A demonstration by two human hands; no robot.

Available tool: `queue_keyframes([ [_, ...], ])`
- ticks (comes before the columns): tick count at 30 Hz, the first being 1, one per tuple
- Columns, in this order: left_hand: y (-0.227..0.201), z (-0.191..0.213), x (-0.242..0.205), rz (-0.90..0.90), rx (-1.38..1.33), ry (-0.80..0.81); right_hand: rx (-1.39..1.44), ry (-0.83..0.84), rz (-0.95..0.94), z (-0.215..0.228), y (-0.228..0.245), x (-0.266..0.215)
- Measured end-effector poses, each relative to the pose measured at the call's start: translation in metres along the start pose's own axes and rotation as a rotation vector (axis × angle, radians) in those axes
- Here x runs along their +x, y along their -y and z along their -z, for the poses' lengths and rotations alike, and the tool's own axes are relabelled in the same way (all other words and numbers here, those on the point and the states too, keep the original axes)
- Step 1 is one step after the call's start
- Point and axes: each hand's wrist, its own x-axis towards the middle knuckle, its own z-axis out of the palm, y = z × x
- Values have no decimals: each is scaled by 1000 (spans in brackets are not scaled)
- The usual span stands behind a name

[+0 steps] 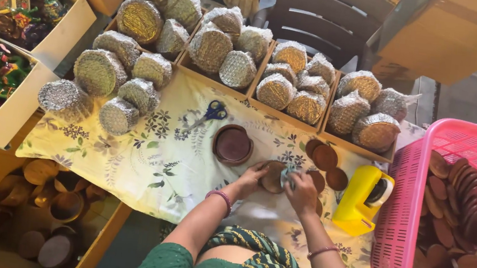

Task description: The person wipes brown circular discs with a cloth and stacks them. Then, the person wraps an individual disc in a piece of plastic wrap.

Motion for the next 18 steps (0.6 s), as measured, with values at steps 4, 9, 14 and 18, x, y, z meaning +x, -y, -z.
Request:
queue_keyframes([
  [4, 9, 8, 7, -4, 14, -26, -41, -59, -3, -21, 14, 21],
  [9, 36, 39, 30, 27, -124, -194, -31, -5, 201, -25, 50, 3],
  [14, 28, 27, 22, -32, -19, -149, 55, 56, 318, -1, 41, -31],
  [18, 8, 6, 5, 28, -24, -51, 69, 14, 121, 2, 7, -32],
])
